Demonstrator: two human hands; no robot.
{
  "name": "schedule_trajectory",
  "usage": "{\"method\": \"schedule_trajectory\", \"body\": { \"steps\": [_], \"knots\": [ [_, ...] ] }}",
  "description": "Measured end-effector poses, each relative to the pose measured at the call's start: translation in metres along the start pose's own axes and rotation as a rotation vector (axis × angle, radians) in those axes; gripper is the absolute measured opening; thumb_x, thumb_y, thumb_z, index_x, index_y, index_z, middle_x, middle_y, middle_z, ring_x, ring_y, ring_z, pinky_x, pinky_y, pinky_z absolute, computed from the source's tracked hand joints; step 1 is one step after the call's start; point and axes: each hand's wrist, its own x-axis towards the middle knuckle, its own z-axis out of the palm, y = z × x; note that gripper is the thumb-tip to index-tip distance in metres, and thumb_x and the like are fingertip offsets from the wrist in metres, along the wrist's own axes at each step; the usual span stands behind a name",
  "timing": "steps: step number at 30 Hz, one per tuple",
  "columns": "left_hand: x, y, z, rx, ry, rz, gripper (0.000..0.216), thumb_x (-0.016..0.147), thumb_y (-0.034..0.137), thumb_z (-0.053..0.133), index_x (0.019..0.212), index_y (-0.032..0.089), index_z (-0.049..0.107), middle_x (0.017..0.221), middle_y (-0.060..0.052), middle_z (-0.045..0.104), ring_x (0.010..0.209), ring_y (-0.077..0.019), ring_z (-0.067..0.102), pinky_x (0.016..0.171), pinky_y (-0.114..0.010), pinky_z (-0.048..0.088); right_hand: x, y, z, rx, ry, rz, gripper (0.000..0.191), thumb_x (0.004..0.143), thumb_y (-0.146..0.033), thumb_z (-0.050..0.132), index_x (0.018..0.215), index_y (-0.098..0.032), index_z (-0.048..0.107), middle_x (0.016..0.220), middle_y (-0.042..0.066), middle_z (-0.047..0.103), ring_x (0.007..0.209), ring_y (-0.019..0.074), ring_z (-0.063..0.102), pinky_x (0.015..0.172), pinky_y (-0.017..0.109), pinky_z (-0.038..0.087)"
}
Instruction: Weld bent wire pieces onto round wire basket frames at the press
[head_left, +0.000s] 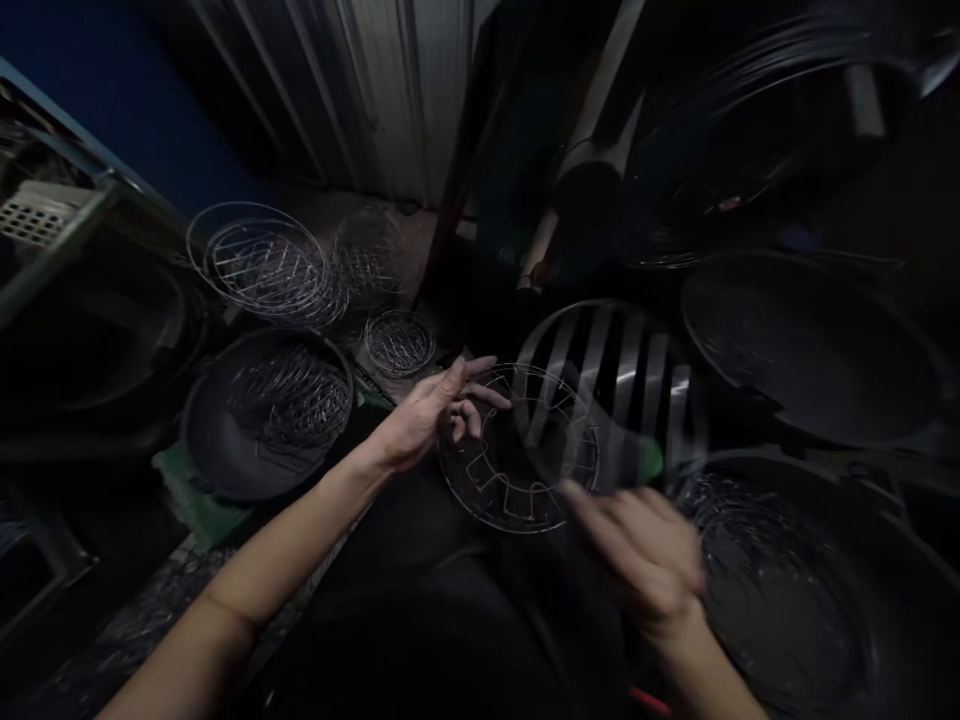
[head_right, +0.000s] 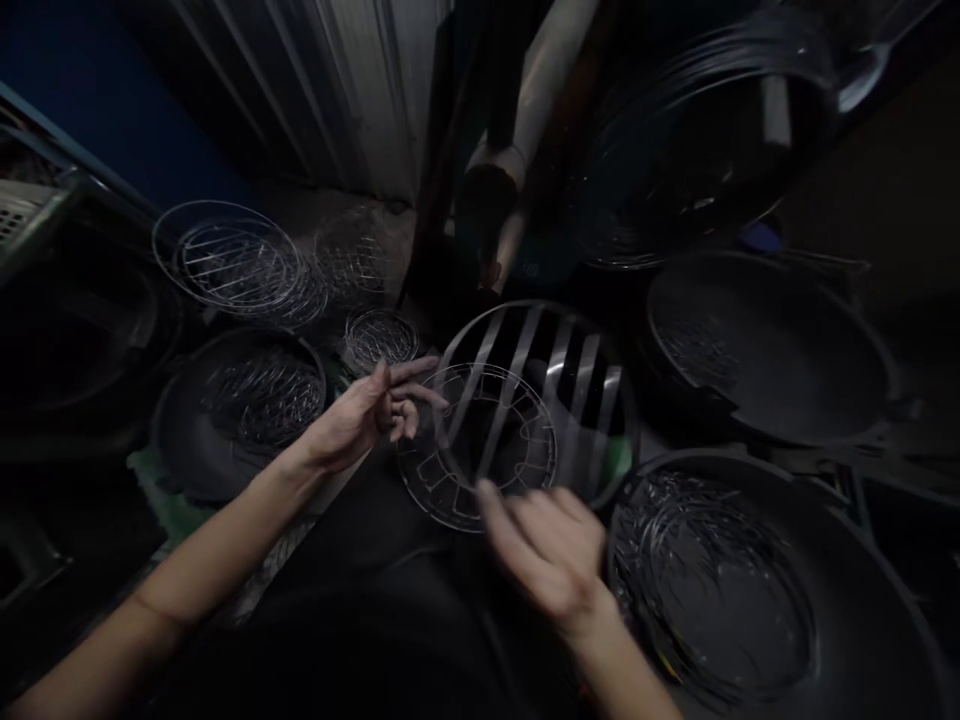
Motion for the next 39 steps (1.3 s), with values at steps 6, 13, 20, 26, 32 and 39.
{"method": "schedule_trajectory", "body": {
  "steps": [6,13,20,26,32,39],
  "knots": [
    [0.015,-0.026,-0.026,0.485,0.182,0.107,0.051,0.081,0.040,0.059,0.126,0.016,0.054,0.078,-0.003,0.068,0.057,-0.0088,0.054,0.058,-0.021,0.042,0.017,-0.012,0.029,0.003,-0.085,-0.158,0.019,0.089,-0.011,0.046,0.098,-0.012,0.062,0.056,-0.002,0.048,0.052,0.0111,0.041,0.052,0.028,0.028],
    [0.028,-0.041,-0.025,0.933,0.108,0.249,0.037,0.089,0.029,0.045,0.123,0.019,0.057,0.122,-0.003,0.062,0.111,-0.0187,0.058,0.099,-0.032,0.043,-0.004,-0.032,0.044,0.006,-0.162,0.054,0.016,0.086,-0.019,0.054,0.098,-0.015,0.065,0.083,0.009,0.062,0.069,0.0167,0.054,0.062,0.029,0.039],
    [0.036,-0.048,-0.023,1.266,0.126,0.271,0.039,0.090,0.023,0.044,0.128,0.019,0.052,0.095,-0.005,0.065,0.086,-0.0170,0.063,0.081,-0.029,0.050,-0.010,0.028,0.025,-0.072,0.088,0.669,0.020,0.089,-0.033,0.049,0.096,-0.019,0.062,0.090,0.009,0.062,0.082,0.0205,0.059,0.074,0.033,0.047],
    [0.038,-0.047,-0.019,1.374,0.127,0.265,0.039,0.092,0.025,0.042,0.129,0.020,0.051,0.089,-0.005,0.060,0.081,-0.0160,0.059,0.077,-0.028,0.049,-0.019,0.059,0.027,0.120,0.041,1.028,0.035,0.081,-0.050,0.049,0.094,-0.019,0.061,0.089,0.008,0.067,0.078,0.0215,0.061,0.071,0.033,0.047],
    [0.041,-0.048,-0.023,1.350,0.113,0.267,0.038,0.093,0.029,0.040,0.127,0.021,0.053,0.097,-0.006,0.062,0.090,-0.0171,0.060,0.086,-0.031,0.048,-0.015,0.060,0.027,0.166,0.039,1.132,0.039,0.075,-0.053,0.053,0.093,-0.020,0.064,0.090,0.008,0.068,0.074,0.0222,0.061,0.067,0.034,0.046],
    [0.039,-0.048,-0.025,1.327,0.144,0.299,0.034,0.090,0.029,0.046,0.119,0.021,0.060,0.093,-0.006,0.061,0.088,-0.0176,0.059,0.087,-0.034,0.048,-0.007,0.070,0.025,0.142,-0.022,1.149,0.035,0.070,-0.053,0.055,0.078,-0.021,0.064,0.065,0.002,0.064,0.045,0.0129,0.046,0.047,0.026,0.037]
  ]
}}
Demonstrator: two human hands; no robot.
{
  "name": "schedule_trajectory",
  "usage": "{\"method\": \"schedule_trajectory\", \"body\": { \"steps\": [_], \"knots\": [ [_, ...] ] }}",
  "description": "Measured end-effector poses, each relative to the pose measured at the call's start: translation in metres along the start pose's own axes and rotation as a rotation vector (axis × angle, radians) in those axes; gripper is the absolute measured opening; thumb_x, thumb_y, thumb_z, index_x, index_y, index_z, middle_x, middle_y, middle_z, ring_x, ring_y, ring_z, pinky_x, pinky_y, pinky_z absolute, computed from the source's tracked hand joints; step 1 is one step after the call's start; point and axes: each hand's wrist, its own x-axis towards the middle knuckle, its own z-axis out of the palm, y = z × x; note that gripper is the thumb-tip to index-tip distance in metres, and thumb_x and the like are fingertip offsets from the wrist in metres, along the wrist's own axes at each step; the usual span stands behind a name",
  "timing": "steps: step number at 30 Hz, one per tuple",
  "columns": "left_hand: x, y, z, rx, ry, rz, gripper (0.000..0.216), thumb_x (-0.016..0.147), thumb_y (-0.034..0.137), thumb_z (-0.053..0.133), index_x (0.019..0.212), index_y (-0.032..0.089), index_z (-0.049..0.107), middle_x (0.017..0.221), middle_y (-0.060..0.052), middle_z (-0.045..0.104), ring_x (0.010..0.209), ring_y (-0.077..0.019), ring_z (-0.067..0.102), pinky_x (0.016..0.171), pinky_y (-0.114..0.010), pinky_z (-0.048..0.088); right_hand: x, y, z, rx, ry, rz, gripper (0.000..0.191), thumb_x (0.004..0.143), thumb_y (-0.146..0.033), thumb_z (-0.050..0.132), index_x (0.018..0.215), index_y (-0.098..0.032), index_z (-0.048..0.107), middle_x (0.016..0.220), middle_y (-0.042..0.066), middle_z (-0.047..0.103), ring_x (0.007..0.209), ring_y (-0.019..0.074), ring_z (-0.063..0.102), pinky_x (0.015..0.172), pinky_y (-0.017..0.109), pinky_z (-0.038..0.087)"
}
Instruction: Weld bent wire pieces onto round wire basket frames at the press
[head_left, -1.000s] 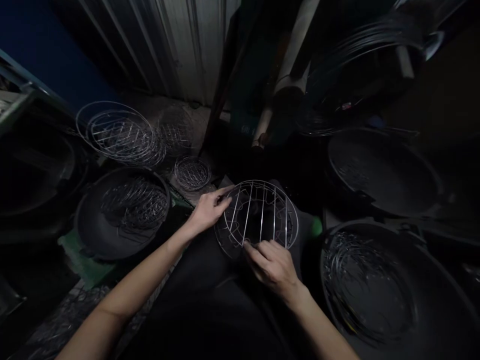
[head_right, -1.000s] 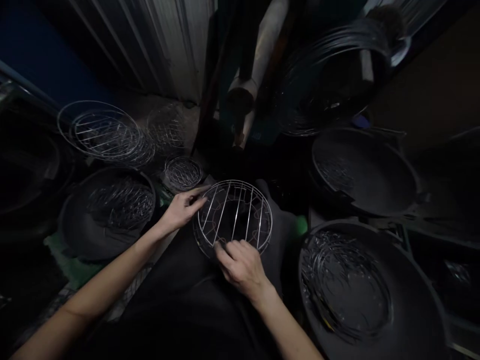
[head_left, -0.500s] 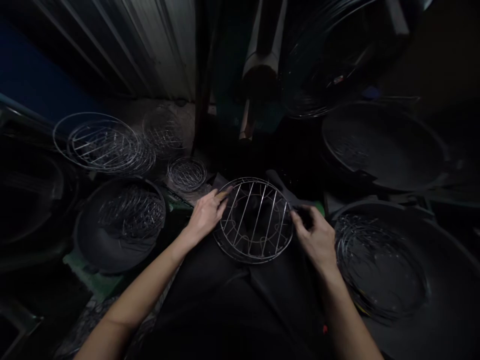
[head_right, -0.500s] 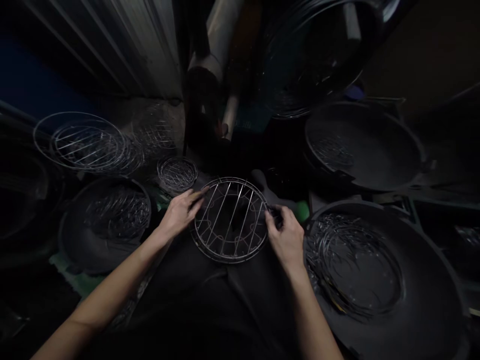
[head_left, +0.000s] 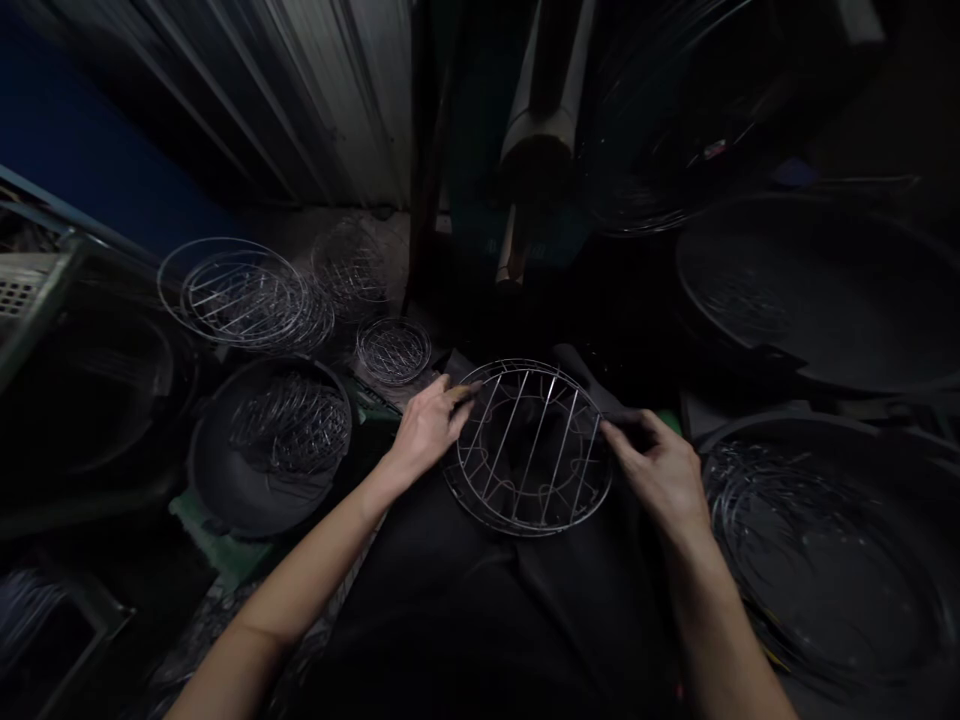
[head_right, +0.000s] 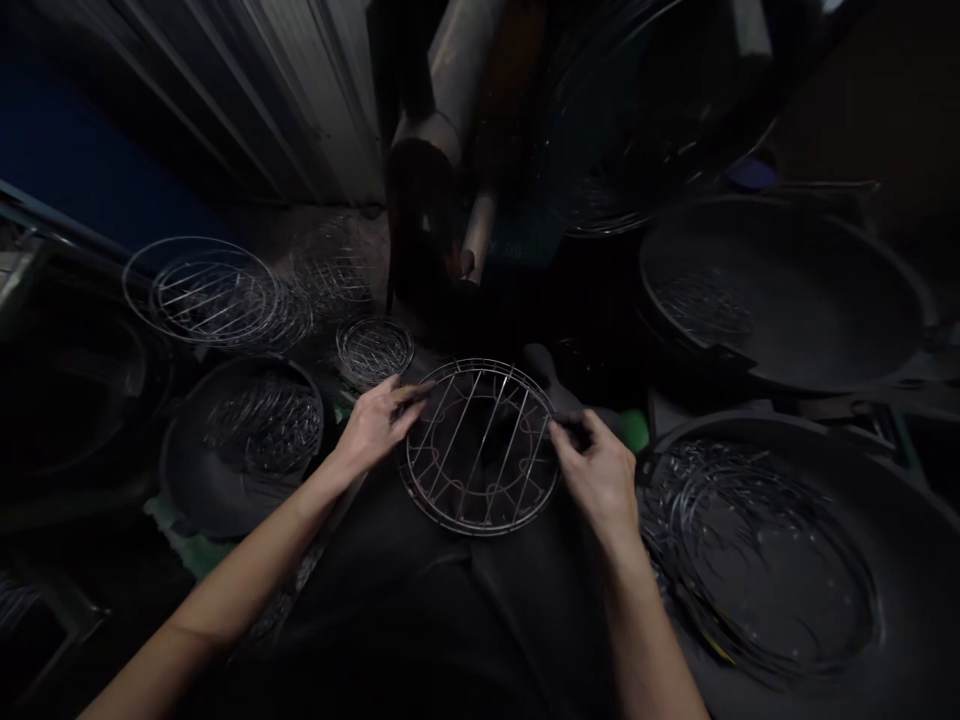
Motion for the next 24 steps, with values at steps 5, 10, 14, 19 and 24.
{"method": "schedule_trajectory", "body": {
  "steps": [5,10,14,19,24],
  "knots": [
    [-0.005,0.001,-0.003,-0.024,0.025,-0.009,0.030,0.088,0.028,0.050,0.113,0.018,0.064,0.093,-0.006,0.060,0.091,-0.0181,0.058,0.087,-0.033,0.048,0.002,-0.002,-0.003,0.013,-0.045,-0.002,0.033,0.068,-0.053,0.055,0.074,-0.021,0.062,0.065,0.002,0.063,0.048,0.0141,0.048,0.050,0.027,0.038],
    [-0.004,0.002,-0.007,-0.097,0.047,-0.034,0.024,0.083,0.023,0.055,0.105,0.018,0.063,0.093,-0.004,0.064,0.089,-0.0167,0.060,0.086,-0.031,0.047,0.003,-0.006,-0.003,-0.028,-0.009,-0.051,0.033,0.071,-0.053,0.053,0.075,-0.022,0.061,0.062,0.002,0.061,0.045,0.0135,0.045,0.048,0.027,0.037],
    [-0.003,0.003,-0.010,-0.170,0.044,-0.056,0.028,0.081,0.021,0.057,0.108,0.018,0.059,0.089,-0.002,0.064,0.081,-0.0146,0.061,0.080,-0.027,0.047,0.008,-0.002,0.001,-0.058,-0.002,-0.089,0.035,0.072,-0.056,0.052,0.075,-0.022,0.061,0.065,0.004,0.061,0.052,0.0171,0.051,0.053,0.029,0.039],
    [-0.003,0.000,-0.013,-0.214,0.025,-0.074,0.033,0.080,0.031,0.060,0.111,0.020,0.055,0.085,0.000,0.058,0.078,-0.0144,0.056,0.079,-0.028,0.046,0.015,0.010,0.006,0.085,-0.059,-0.027,0.040,0.065,-0.059,0.060,0.077,-0.021,0.060,0.074,0.006,0.064,0.064,0.0204,0.056,0.060,0.033,0.043],
    [0.005,-0.019,-0.010,-0.348,-0.078,-0.177,0.063,0.071,0.038,0.069,0.126,0.022,0.045,0.107,-0.005,0.052,0.098,-0.0203,0.050,0.092,-0.037,0.042,0.021,0.017,0.013,0.475,-0.151,0.127,0.051,0.050,-0.056,0.076,0.079,-0.019,0.054,0.067,0.000,0.059,0.059,0.0147,0.053,0.057,0.029,0.045]
  ]
}}
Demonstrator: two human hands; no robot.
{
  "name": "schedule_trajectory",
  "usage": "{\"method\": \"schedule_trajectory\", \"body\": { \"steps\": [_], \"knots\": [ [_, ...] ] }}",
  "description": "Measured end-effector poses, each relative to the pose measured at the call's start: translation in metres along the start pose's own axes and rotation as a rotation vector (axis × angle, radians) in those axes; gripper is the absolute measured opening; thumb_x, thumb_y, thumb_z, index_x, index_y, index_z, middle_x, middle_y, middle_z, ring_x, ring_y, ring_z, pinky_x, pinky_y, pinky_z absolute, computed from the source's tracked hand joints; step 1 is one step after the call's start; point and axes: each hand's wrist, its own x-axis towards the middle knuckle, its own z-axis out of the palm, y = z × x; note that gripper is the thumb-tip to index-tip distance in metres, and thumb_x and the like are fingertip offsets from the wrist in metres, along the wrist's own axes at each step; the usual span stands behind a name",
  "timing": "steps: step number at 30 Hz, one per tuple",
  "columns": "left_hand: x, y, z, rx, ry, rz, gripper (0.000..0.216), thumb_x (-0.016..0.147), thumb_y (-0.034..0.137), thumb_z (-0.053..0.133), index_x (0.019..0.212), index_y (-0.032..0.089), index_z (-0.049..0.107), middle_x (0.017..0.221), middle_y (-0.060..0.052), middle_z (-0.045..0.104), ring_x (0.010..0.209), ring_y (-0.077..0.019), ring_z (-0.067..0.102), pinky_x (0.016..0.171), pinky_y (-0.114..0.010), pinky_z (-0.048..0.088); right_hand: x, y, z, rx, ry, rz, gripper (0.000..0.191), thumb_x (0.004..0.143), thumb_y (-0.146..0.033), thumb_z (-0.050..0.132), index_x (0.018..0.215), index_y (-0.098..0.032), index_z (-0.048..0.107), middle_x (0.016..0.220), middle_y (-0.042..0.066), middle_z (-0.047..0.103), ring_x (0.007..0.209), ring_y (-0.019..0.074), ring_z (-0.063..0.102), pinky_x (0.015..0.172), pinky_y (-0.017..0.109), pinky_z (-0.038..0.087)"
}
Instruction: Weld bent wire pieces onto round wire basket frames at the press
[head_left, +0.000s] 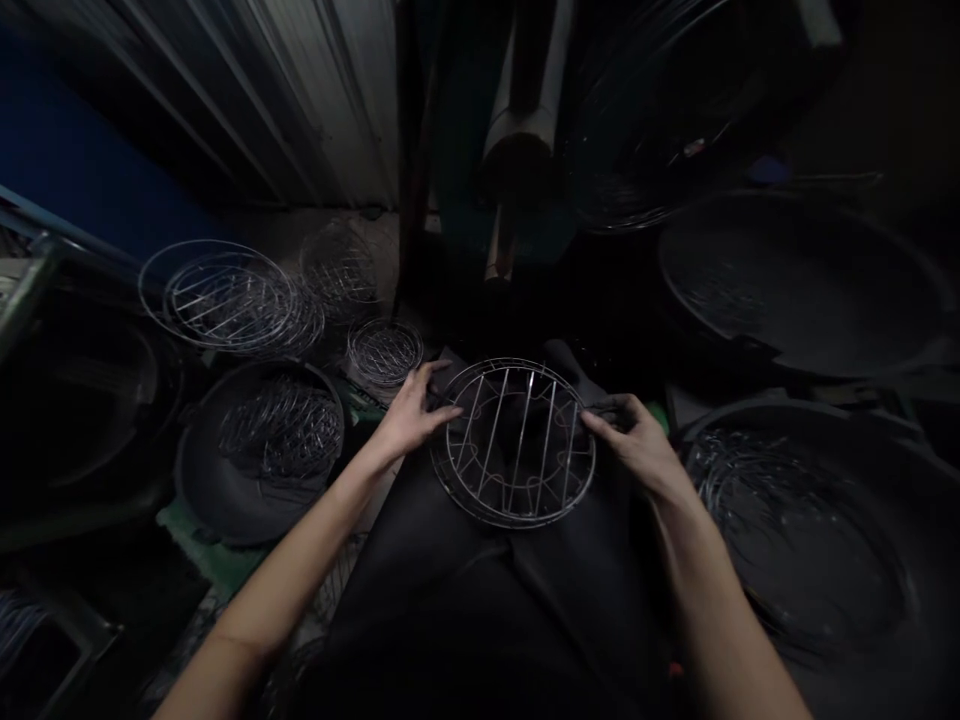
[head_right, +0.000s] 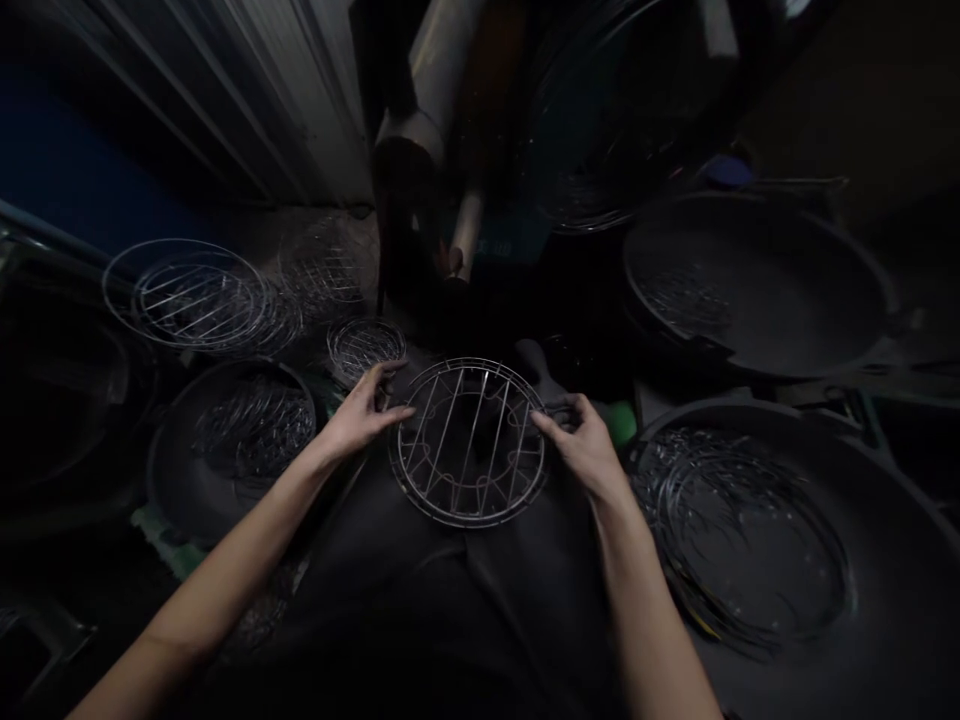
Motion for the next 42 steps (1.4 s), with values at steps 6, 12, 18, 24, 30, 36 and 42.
{"method": "schedule_trajectory", "body": {
  "steps": [6,12,18,24,30,36,42],
  "knots": [
    [0.014,-0.006,-0.005,-0.180,-0.186,-0.085,0.086,0.065,0.036,0.073,0.138,0.021,0.031,0.101,-0.005,0.049,0.095,-0.0189,0.048,0.091,-0.037,0.042,0.001,0.002,0.001,0.108,-0.021,0.002,0.055,0.047,-0.050,0.080,0.086,-0.020,0.055,0.073,0.000,0.060,0.064,0.0146,0.054,0.064,0.031,0.048],
    [0.016,-0.002,-0.006,-0.193,-0.195,-0.032,0.090,0.063,0.041,0.074,0.139,0.020,0.029,0.123,-0.010,0.045,0.108,-0.0231,0.045,0.097,-0.039,0.039,-0.026,0.008,-0.019,0.227,-0.099,0.069,0.066,0.053,-0.048,0.079,0.108,-0.024,0.053,0.081,0.000,0.060,0.073,0.0168,0.059,0.068,0.031,0.051],
    [0.018,-0.001,-0.008,-0.203,-0.217,-0.062,0.092,0.061,0.042,0.076,0.138,0.023,0.030,0.117,-0.008,0.048,0.106,-0.0239,0.046,0.097,-0.043,0.038,-0.071,0.008,-0.028,0.114,-0.048,0.018,0.075,0.061,-0.047,0.077,0.126,-0.026,0.045,0.078,-0.004,0.051,0.063,0.0109,0.050,0.061,0.026,0.047],
    [0.021,0.002,-0.004,-0.274,-0.179,-0.076,0.077,0.063,0.041,0.076,0.130,0.024,0.042,0.096,-0.003,0.049,0.094,-0.0197,0.049,0.091,-0.041,0.041,-0.075,0.013,-0.014,0.162,0.001,0.045,0.072,0.062,-0.046,0.076,0.124,-0.028,0.044,0.070,-0.005,0.048,0.057,0.0117,0.045,0.055,0.027,0.044],
    [0.029,-0.002,-0.003,-0.264,-0.216,-0.059,0.081,0.058,0.038,0.080,0.129,0.023,0.044,0.090,-0.001,0.048,0.090,-0.0182,0.048,0.088,-0.040,0.043,-0.070,0.027,-0.011,0.217,0.004,0.090,0.075,0.057,-0.044,0.079,0.121,-0.028,0.044,0.069,-0.006,0.049,0.056,0.0108,0.045,0.054,0.026,0.043],
    [0.026,-0.010,-0.001,-0.238,-0.279,-0.028,0.088,0.057,0.044,0.080,0.132,0.023,0.038,0.096,-0.003,0.051,0.093,-0.0206,0.051,0.088,-0.040,0.044,-0.081,0.033,-0.003,0.086,0.103,0.012,0.073,0.059,-0.042,0.078,0.121,-0.026,0.044,0.070,-0.005,0.046,0.055,0.0102,0.042,0.051,0.024,0.041],
    [0.019,-0.010,0.002,-0.288,-0.268,0.028,0.091,0.058,0.048,0.078,0.134,0.022,0.035,0.105,-0.007,0.052,0.103,-0.0248,0.050,0.092,-0.042,0.042,-0.101,0.029,0.016,-0.188,0.260,-0.238,0.046,0.078,-0.032,0.062,0.120,-0.024,0.047,0.082,0.001,0.052,0.064,0.0139,0.050,0.058,0.028,0.046]
  ]
}}
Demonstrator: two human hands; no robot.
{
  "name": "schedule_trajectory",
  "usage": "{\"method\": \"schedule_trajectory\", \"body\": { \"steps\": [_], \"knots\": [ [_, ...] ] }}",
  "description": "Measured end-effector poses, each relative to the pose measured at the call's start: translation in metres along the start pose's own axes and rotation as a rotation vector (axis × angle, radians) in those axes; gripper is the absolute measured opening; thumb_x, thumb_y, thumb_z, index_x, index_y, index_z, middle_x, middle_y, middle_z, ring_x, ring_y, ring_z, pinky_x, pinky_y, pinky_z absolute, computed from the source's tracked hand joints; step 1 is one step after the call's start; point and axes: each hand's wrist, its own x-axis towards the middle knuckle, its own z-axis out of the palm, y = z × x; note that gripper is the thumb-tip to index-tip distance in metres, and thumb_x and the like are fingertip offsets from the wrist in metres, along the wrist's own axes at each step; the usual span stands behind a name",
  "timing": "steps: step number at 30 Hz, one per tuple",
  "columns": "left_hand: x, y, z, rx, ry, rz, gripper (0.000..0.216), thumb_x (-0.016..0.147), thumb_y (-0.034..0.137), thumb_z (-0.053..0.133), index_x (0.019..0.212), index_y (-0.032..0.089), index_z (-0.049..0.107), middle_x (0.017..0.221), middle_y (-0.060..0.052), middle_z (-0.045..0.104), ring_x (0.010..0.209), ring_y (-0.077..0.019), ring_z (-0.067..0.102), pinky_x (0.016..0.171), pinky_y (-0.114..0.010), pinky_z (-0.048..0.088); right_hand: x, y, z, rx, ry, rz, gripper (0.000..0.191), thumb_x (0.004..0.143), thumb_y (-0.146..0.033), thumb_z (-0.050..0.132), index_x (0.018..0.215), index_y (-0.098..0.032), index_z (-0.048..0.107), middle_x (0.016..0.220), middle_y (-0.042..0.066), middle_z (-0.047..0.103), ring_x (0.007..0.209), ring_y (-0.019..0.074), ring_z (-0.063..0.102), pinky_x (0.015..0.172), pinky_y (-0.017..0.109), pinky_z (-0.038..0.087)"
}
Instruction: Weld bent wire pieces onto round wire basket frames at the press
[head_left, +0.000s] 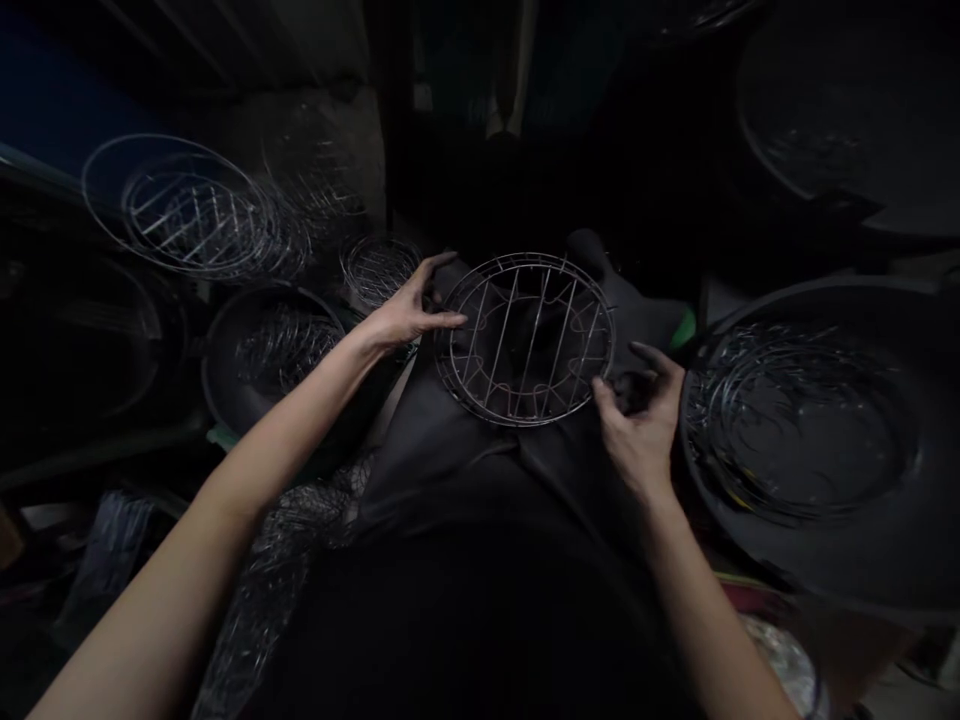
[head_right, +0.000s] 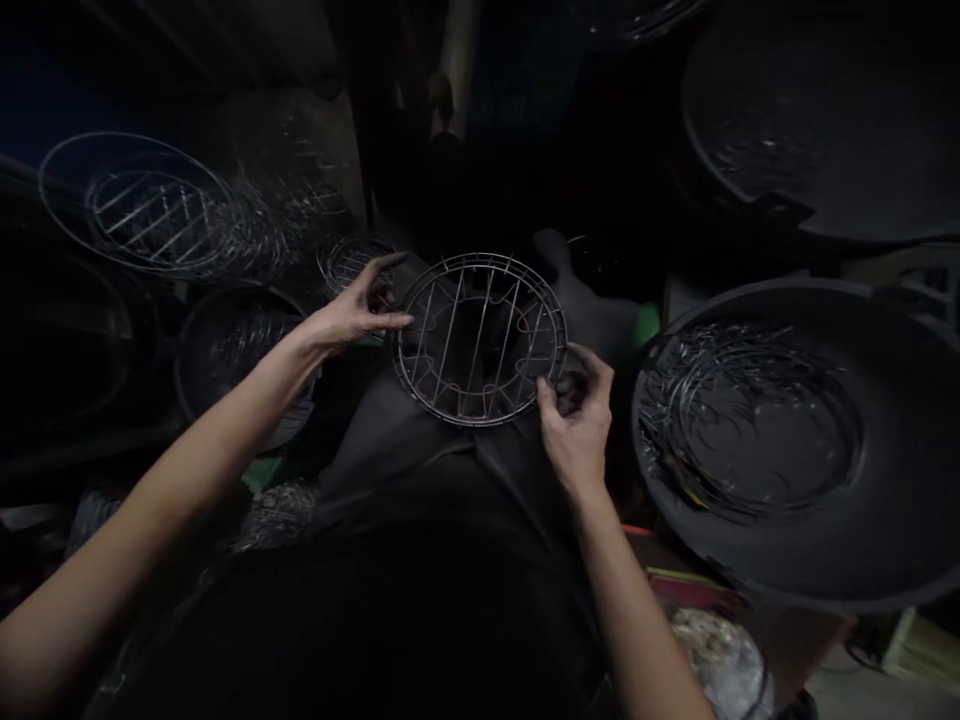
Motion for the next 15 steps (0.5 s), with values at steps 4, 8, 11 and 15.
{"method": "schedule_trajectory", "body": {
  "steps": [4,8,11,15],
  "knots": [
    [-0.003,0.003,0.000,-0.013,-0.012,0.017,0.092,0.059,0.048,0.078,0.135,0.023,0.033,0.106,-0.007,0.053,0.105,-0.0263,0.051,0.091,-0.042,0.044,-0.015,0.009,0.002,-0.326,0.103,-0.335,0.021,0.084,-0.025,0.054,0.104,-0.024,0.061,0.085,0.004,0.056,0.074,0.0166,0.058,0.066,0.030,0.050],
    [-0.005,0.005,0.001,-0.017,-0.008,0.053,0.092,0.060,0.050,0.077,0.135,0.023,0.032,0.115,-0.009,0.051,0.109,-0.0278,0.050,0.094,-0.044,0.043,-0.029,0.020,-0.004,-0.533,0.016,-0.700,0.030,0.082,-0.017,0.056,0.109,-0.028,0.064,0.092,0.005,0.059,0.080,0.0167,0.062,0.068,0.027,0.051],
    [-0.003,0.003,0.001,-0.028,-0.022,0.101,0.091,0.061,0.053,0.076,0.135,0.023,0.031,0.125,-0.011,0.048,0.116,-0.0294,0.046,0.099,-0.046,0.038,-0.042,0.019,-0.010,-0.562,-0.066,-0.826,0.055,0.080,-0.011,0.056,0.131,-0.029,0.049,0.103,0.006,0.064,0.098,0.0210,0.061,0.084,0.032,0.048],
    [-0.002,-0.004,0.001,0.005,-0.041,0.154,0.089,0.063,0.053,0.074,0.135,0.023,0.030,0.134,-0.012,0.042,0.125,-0.0306,0.039,0.106,-0.048,0.030,-0.058,0.015,-0.012,-0.637,-0.132,-0.783,0.071,0.081,-0.008,0.052,0.144,-0.032,0.030,0.124,0.007,0.058,0.122,0.0254,0.048,0.095,0.036,0.040]
  ]
}}
